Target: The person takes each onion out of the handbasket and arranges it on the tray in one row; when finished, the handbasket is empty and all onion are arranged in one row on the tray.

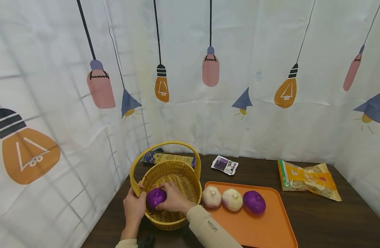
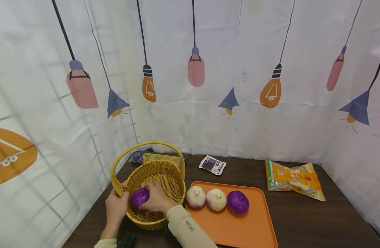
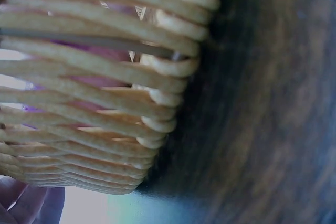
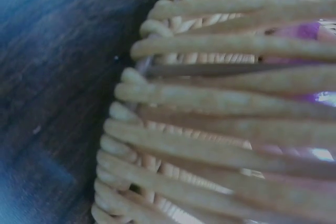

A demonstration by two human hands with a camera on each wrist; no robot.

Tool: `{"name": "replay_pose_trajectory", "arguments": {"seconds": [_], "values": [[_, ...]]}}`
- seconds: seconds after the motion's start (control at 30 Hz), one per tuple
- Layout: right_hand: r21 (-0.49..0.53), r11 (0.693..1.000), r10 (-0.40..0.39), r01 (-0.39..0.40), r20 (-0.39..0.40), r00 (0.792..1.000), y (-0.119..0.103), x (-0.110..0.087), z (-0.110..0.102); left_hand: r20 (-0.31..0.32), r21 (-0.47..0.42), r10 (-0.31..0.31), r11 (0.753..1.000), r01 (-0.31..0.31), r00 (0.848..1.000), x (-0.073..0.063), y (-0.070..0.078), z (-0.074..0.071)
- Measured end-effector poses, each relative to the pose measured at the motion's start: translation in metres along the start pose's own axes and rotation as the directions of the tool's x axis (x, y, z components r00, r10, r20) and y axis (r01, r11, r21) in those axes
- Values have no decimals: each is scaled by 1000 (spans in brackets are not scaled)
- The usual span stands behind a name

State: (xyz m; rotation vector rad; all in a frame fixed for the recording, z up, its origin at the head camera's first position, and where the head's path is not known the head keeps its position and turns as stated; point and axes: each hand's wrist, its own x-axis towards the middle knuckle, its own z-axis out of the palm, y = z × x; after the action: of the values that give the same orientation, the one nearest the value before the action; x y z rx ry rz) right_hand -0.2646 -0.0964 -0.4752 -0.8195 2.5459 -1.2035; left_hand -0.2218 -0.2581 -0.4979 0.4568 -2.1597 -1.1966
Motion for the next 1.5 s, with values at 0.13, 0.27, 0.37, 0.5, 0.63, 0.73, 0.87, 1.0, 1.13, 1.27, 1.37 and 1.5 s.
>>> {"name": "replay_pose_trajectory", "arguments": {"seconds": [0.13,0.27,0.37,0.5,0.63,0.73,0.87,1.0,1.13,1.27,1.37,1.5], "values": [[-28,999,-30,31,25,999,0,1,-1,1,0,-1,1000,1,1000,0,-1,2],[-28,999,-13,14,56,998,0,1,0,-14,0,7,1000,-7,1000,0,-1,3],[-19,1000,1,0,58,998,0,0,0,-26,-1,11,1000,-11,1000,1,0,4],[-2,999,33,-33,7,999,-2,-3,-3,-36,-6,11,1000,-12,999,1,0,5],[28,997,80,-79,-62,995,-3,-6,-7,-34,-17,9,1000,-10,999,3,0,5],[51,995,95,-90,-91,991,-1,-8,-9,-20,-29,-2,1000,2,1000,3,-1,6],[81,993,101,-91,-129,986,-1,-13,-9,-6,-19,-6,1000,6,1000,1,-1,5],[91,992,96,-83,-151,984,-4,-22,-11,-10,5,5,1000,-5,1000,0,0,3],[90,994,76,-61,-167,983,-7,-30,-16,-16,18,3,1000,-3,1000,1,2,1],[90,995,54,-38,-187,981,-7,-39,-24,-9,21,0,1000,0,1000,1,2,0],[81,997,35,-19,-199,979,-7,-46,-31,-2,13,-4,1000,4,1000,0,3,-1],[49,999,7,4,-221,975,-5,-57,-39,8,3,-9,1000,9,1000,0,3,-1]]}}
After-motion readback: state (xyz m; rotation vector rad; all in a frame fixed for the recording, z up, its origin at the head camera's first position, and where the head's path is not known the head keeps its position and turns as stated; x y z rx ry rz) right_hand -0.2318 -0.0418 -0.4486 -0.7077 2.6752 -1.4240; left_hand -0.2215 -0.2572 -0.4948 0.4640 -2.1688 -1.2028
